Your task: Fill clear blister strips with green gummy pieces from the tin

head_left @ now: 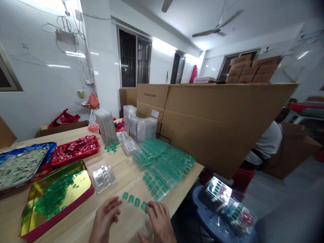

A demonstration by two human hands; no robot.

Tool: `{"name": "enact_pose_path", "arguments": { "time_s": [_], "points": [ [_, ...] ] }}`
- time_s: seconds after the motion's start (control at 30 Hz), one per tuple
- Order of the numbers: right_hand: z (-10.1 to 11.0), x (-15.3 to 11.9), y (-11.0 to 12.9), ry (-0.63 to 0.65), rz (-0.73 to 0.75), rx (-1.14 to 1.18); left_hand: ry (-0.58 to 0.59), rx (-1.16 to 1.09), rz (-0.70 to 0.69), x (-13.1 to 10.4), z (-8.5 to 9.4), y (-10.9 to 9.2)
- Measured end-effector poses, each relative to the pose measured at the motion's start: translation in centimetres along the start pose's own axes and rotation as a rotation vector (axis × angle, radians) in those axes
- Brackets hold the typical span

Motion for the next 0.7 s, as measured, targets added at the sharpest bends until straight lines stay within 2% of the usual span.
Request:
{"name": "enact_pose_path", "arguments": {
  "time_s": [0.07, 0.13, 0.2, 0.27, 0.37, 0.5, 0.6, 0.7],
  "points": [
    [1.6, 1.1, -1.4, -0.033, -0.143, -0.063, 0.058, -0.086, 0.013, 1.4, -3.4, -0.7],
    [2.0, 1.7, -2.8, -0.066, -0.268, -0.143, 0.079, -0.148, 0.06, 2.1, -5.9, -0.4],
    [1.7, 2.1, -3.9, -0.094, -0.334, -0.203, 0.074, -0.19, 0.102, 2.2, -7.0, 0.5],
    [1.1, 2.6, -4.6, -0.117, -0.375, -0.241, 0.075, -0.214, 0.12, 1.9, -7.2, 1.4],
    [0.4, 3.5, -4.9, -0.13, -0.405, -0.275, 0.094, -0.194, 0.109, 0.9, -6.3, 2.1],
    [-0.1, 4.3, -4.5, -0.148, -0.397, -0.334, 0.137, -0.098, 0.072, -0.9, -4.0, 1.6],
    [-0.6, 4.1, -4.6, -0.144, -0.393, -0.376, 0.138, -0.05, 0.073, -2.3, -1.1, 1.6],
    [-1.3, 3.4, -5.6, -0.116, -0.409, -0.409, 0.058, -0.019, 0.094, -3.7, 2.9, 2.3]
  ]
}}
Point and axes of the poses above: each hand's wrist, its own x-axis towards the middle knuckle, its own z-axis out of the back of the hand, y = z × x, the point moved 8 cm from there along x, towards the middle knuckle, and after that the axes turned 6 degrees about -z, right-handed, at the moved point
